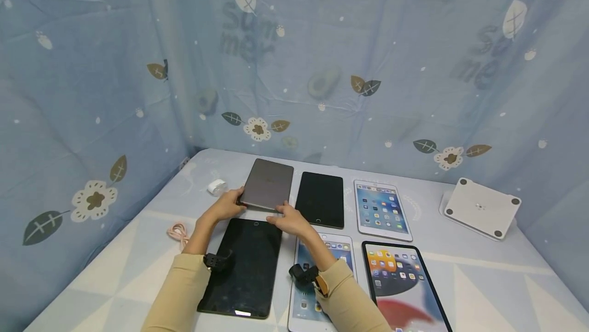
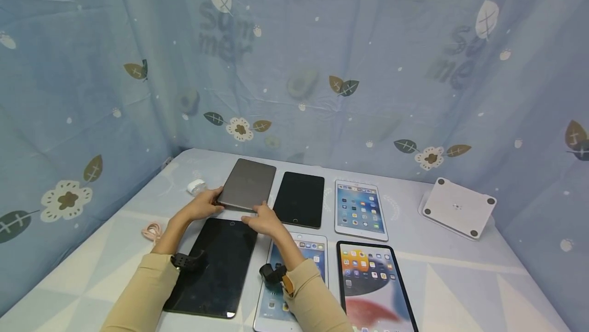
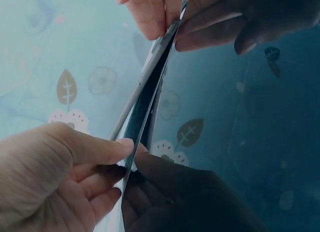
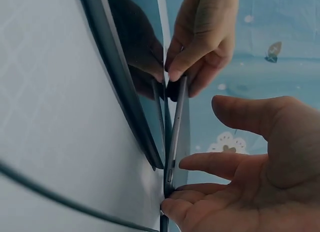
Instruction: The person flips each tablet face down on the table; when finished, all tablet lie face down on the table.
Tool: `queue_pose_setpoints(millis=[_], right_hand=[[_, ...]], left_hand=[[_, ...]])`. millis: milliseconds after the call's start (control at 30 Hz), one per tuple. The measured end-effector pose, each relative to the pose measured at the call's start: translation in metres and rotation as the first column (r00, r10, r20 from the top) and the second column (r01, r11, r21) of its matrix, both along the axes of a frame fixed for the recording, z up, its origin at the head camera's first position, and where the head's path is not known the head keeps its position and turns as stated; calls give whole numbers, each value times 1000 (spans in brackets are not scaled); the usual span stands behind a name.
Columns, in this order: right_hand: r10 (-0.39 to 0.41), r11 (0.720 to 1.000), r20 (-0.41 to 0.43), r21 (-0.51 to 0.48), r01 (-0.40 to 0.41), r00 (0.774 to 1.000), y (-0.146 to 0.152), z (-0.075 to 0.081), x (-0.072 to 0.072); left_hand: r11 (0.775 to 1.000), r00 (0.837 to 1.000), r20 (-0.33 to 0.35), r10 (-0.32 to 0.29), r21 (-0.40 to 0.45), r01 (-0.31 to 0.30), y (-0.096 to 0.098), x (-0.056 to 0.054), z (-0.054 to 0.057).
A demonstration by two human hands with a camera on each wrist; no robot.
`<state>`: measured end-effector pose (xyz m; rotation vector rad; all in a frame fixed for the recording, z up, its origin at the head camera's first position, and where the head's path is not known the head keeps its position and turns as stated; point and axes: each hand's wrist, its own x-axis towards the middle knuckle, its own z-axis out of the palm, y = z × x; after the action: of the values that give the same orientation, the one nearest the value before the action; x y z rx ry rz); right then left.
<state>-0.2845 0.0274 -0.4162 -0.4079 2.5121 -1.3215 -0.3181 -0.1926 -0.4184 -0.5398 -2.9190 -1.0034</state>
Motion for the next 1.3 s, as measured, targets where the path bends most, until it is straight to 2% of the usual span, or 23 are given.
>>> queue_pose_setpoints(millis=[167, 267, 400, 533, 700, 833, 967, 1100, 1300], right_hand=[[12, 1000, -8, -6, -12, 1000, 1, 0, -2], [14, 1000, -13, 1, -14, 1000, 2, 0, -3], [31, 999, -15, -10, -31, 999, 4, 3, -2], [47, 999, -43, -25, -48, 998, 14, 16, 0], [-20, 998, -163, 48, 29, 986, 40, 35, 2], [-111, 985, -231, 106, 139, 967, 67, 37, 2], [-170, 965, -252, 153, 213, 953, 96, 33, 2], [-199, 956, -245, 166, 243, 949, 119, 29, 1], [-215, 947, -211, 196, 257, 954, 138, 26, -3]], left_hand=[[995, 998, 40, 43, -90, -39, 9, 4, 5], [992, 997, 63, 51, -122, -43, 14, 6, 7], [989, 995, 75, 66, -136, -55, 17, 7, 7], [990, 996, 84, 40, -137, -28, 25, 8, 12], [990, 997, 71, -24, -140, 34, 50, 12, 28], [983, 995, 91, -44, -172, 59, 77, 16, 34], [980, 992, 107, -68, -177, 87, 107, 14, 32], [980, 988, 116, -98, -160, 116, 133, 12, 27], [979, 987, 143, -70, -180, 96, 150, 11, 17]])
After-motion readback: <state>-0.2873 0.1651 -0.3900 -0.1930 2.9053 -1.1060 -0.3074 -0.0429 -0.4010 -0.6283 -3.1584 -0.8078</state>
